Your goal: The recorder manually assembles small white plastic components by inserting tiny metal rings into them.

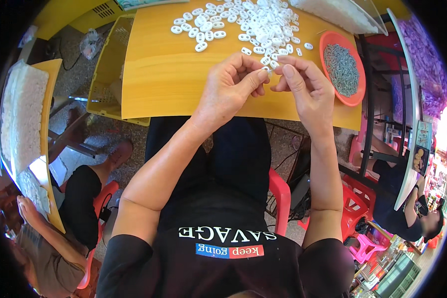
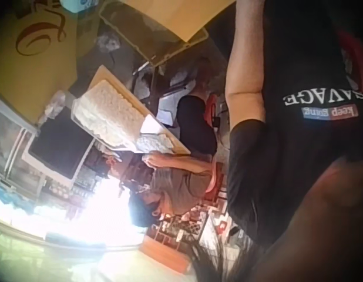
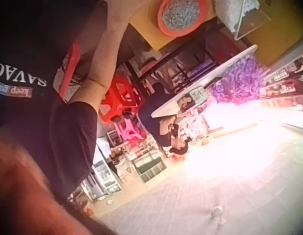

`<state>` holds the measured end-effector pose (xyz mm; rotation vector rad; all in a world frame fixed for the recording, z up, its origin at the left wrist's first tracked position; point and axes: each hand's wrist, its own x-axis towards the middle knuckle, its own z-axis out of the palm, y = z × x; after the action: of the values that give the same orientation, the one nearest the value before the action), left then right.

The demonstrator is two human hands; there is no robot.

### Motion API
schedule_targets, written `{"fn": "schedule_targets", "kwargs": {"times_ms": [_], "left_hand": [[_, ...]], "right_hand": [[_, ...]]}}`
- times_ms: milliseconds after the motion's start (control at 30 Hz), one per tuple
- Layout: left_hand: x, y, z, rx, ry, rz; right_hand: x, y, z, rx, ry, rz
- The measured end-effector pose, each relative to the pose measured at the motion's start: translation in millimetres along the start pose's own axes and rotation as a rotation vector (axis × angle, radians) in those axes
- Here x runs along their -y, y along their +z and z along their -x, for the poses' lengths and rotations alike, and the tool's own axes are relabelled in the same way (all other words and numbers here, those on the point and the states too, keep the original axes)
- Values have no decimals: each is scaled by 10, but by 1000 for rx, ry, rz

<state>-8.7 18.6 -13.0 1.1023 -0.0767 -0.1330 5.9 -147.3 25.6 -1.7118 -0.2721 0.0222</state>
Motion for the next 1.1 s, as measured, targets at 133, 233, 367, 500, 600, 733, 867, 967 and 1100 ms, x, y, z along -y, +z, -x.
{"fn": "schedule_targets", "kwargs": {"times_ms": [133, 233, 367, 500, 600, 733, 867, 967, 1100], "left_hand": [[-15, -6, -3, 20, 2, -23], [-21, -5, 2, 26, 10, -25], [-10, -7, 2, 47, -4, -30], [-4, 2, 34, 16, -22, -63], [-2, 7, 45, 6, -27, -95], [29, 15, 35, -10, 7, -133], [54, 51, 35, -20, 40, -202], [26, 28, 21, -62, 58, -110], [-59, -1, 72, -109, 69, 32]], "right_hand": [[16, -14, -27, 42, -146, 243], [15, -7, -59, 56, -299, 428], [26, 7, -26, 39, -303, 523], [14, 102, 52, -11, -110, 341], [-55, 110, 73, -26, -95, 276], [-94, 152, 109, -53, -98, 261], [-102, 142, 107, -79, -38, 239], [21, 34, -29, 20, -14, 203], [-74, -191, -343, 49, -580, 703]]}}
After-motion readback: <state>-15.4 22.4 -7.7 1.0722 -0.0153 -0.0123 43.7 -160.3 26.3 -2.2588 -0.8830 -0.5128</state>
